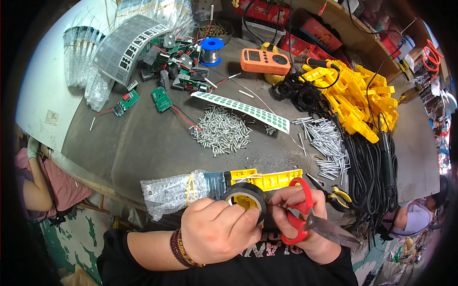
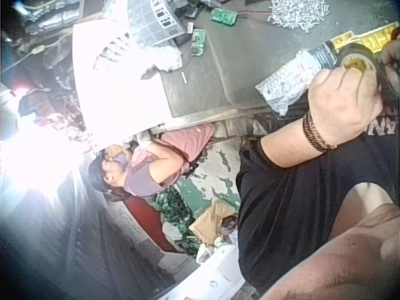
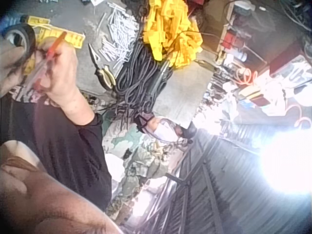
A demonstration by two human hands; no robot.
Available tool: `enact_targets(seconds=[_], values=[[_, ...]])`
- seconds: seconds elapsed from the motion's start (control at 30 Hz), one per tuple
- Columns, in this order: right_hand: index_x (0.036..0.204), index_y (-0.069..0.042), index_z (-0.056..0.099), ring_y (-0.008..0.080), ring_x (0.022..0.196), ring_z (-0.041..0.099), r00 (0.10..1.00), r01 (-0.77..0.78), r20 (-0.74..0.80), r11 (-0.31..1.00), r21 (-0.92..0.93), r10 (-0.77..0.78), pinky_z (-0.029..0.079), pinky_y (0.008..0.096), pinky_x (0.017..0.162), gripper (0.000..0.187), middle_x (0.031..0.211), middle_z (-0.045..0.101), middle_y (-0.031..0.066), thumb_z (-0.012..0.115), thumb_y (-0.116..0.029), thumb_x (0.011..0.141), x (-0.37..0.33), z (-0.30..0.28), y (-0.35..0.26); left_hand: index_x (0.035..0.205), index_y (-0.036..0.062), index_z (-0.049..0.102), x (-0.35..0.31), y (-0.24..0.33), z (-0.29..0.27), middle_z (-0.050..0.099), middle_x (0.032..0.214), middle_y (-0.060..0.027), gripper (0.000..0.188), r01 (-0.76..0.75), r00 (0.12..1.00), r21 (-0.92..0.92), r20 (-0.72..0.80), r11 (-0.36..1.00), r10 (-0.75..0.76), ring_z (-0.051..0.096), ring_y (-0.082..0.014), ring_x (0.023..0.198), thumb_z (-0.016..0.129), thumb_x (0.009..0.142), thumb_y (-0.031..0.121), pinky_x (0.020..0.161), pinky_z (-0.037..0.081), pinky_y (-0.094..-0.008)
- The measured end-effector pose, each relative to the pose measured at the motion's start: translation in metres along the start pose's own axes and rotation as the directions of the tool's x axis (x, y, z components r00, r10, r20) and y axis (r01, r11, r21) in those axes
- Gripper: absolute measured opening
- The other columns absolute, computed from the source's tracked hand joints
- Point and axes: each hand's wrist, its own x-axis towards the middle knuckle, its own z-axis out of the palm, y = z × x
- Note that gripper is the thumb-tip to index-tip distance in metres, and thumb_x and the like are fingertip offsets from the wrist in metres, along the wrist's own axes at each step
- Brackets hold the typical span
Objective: Assembling the components of a yellow handheld electronic device, including wiring and soldering.
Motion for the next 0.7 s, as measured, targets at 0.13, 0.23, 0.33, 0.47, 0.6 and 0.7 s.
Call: enact_targets(seconds=[0.13, 0.23, 0.33, 0.47, 0.6, 0.7], values=[[0.093, -0.007, 0.047, 0.0263, 0.066, 0.062, 0.996, -0.041, -0.082, 0.998, 0.037, 0.044, 0.046, 0.0379, 0.070, 0.033, 0.084, 0.067, 0.0073, 0.072, 0.007, 0.076, 0.000, 0.006, -0.004, 0.085, 0.0117, 0.066, 0.004, 0.000, -0.001, 0.057, 0.068, 0.0027, 0.035, 0.012, 1.000, -0.035, 0.029, 0.999, -0.011, 0.056, -0.0148, 0.055, 0.080, 0.053, 0.020, 0.051, 0.038, -0.0297], [0.090, -0.008, 0.047, 0.0259, 0.065, 0.060, 0.998, -0.004, -0.061, 1.000, -0.010, 0.004, 0.046, 0.0353, 0.068, 0.031, 0.083, 0.066, 0.0071, 0.071, 0.007, 0.077, 0.004, 0.004, -0.005, 0.085, 0.0110, 0.066, 0.005, -0.001, -0.002, 0.058, 0.067, 0.0022, 0.036, 0.017, 0.999, -0.037, 0.039, 0.999, -0.016, 0.056, -0.0151, 0.054, 0.079, 0.053, 0.019, 0.050, 0.038, -0.0295], [0.090, -0.008, 0.046, 0.0221, 0.066, 0.058, 0.996, -0.066, 0.061, 0.998, 0.005, 0.066, 0.045, 0.0315, 0.066, 0.031, 0.085, 0.065, 0.0086, 0.071, 0.006, 0.078, 0.005, -0.003, -0.007, 0.084, 0.0100, 0.066, 0.005, -0.001, -0.001, 0.058, 0.066, 0.0019, 0.035, 0.011, 0.999, -0.020, 0.036, 1.000, -0.010, 0.056, -0.0152, 0.053, 0.079, 0.052, 0.017, 0.050, 0.038, -0.0292], [0.097, -0.007, 0.043, 0.0164, 0.069, 0.057, 0.994, -0.063, 0.099, 0.990, 0.127, 0.050, 0.045, 0.0285, 0.065, 0.034, 0.091, 0.065, 0.0101, 0.070, 0.006, 0.081, 0.000, -0.005, -0.003, 0.082, 0.0094, 0.066, 0.006, 0.000, -0.002, 0.059, 0.067, 0.0017, 0.032, 0.017, 0.999, -0.024, 0.036, 1.000, -0.016, 0.057, -0.0152, 0.053, 0.079, 0.053, 0.016, 0.050, 0.039, -0.0289], [0.097, -0.005, 0.040, 0.0158, 0.068, 0.060, 0.991, -0.136, 0.014, 0.985, 0.106, 0.135, 0.049, 0.0292, 0.064, 0.038, 0.085, 0.065, 0.0124, 0.071, 0.003, 0.077, 0.000, -0.001, -0.007, 0.081, 0.0093, 0.066, 0.005, 0.000, -0.002, 0.059, 0.067, 0.0012, 0.030, 0.020, 0.999, -0.024, 0.031, 1.000, -0.020, 0.058, -0.0153, 0.054, 0.080, 0.055, 0.015, 0.050, 0.039, -0.0288], [0.098, -0.005, 0.041, 0.0151, 0.069, 0.060, 0.984, -0.174, 0.049, 0.978, 0.116, 0.169, 0.049, 0.0289, 0.064, 0.040, 0.085, 0.066, 0.0125, 0.074, 0.003, 0.076, 0.001, -0.005, -0.005, 0.083, 0.0090, 0.066, 0.004, 0.000, -0.002, 0.059, 0.068, 0.0008, 0.031, 0.028, 0.999, -0.049, 0.036, 0.998, -0.026, 0.057, -0.0154, 0.055, 0.080, 0.056, 0.015, 0.051, 0.039, -0.0291]])
